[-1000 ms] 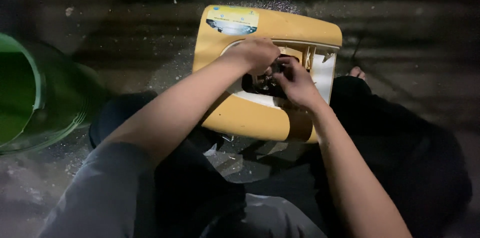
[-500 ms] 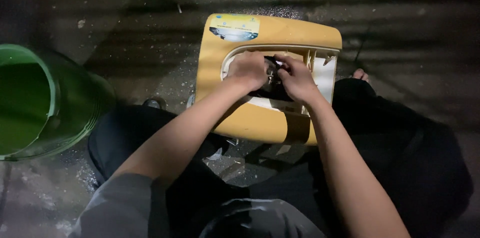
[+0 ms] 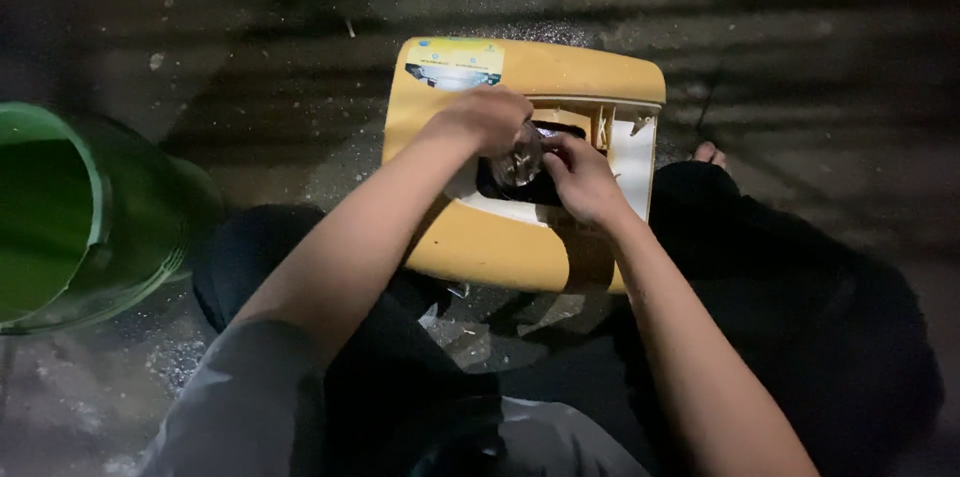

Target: Reassembling the internal components of a small appliance, including installing a heating element and connecting wires.

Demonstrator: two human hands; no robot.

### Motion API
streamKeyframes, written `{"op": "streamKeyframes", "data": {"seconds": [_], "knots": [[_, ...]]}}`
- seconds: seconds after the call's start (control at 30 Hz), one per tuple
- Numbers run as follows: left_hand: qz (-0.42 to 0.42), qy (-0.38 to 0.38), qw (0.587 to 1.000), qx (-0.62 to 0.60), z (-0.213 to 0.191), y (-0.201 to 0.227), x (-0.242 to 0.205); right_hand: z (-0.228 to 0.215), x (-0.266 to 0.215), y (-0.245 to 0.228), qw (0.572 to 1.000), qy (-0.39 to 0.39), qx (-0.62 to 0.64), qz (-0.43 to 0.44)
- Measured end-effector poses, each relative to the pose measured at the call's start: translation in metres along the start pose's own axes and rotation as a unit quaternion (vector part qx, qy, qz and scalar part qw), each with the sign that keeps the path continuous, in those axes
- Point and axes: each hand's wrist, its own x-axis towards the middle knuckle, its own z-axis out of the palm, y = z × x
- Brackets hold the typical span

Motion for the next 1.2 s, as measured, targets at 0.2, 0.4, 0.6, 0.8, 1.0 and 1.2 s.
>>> {"op": "streamKeyframes", "data": {"seconds": [0.2, 0.4, 0.6, 0.8, 1.0, 1.2], "knots": [[0.053, -0.023, 0.997, 0.042, -0.006, 0.000, 0.009, -0.001, 0.006, 0.010, 0.999, -0.020, -0.017, 0.020], [0.073, 0.013, 0.991, -0.109, -0.048, -0.011, -0.002, -0.002, 0.010, 0.006, 0.982, 0.003, 0.187, -0.029], [0.127, 0.057, 0.969, -0.205, 0.000, -0.004, -0.025, -0.030, -0.042, -0.049, 0.994, -0.089, 0.004, -0.069], [0.061, 0.082, 0.963, -0.250, 0.019, -0.016, -0.048, 0.000, -0.023, -0.005, 0.990, -0.042, 0.106, -0.081], [-0.016, 0.115, 0.966, -0.232, 0.034, -0.014, -0.027, -0.013, -0.016, -0.021, 0.994, 0.017, 0.046, -0.101], [-0.047, 0.115, 0.964, -0.233, 0.034, -0.015, -0.025, -0.019, -0.022, -0.032, 0.995, 0.009, -0.041, -0.092]]}}
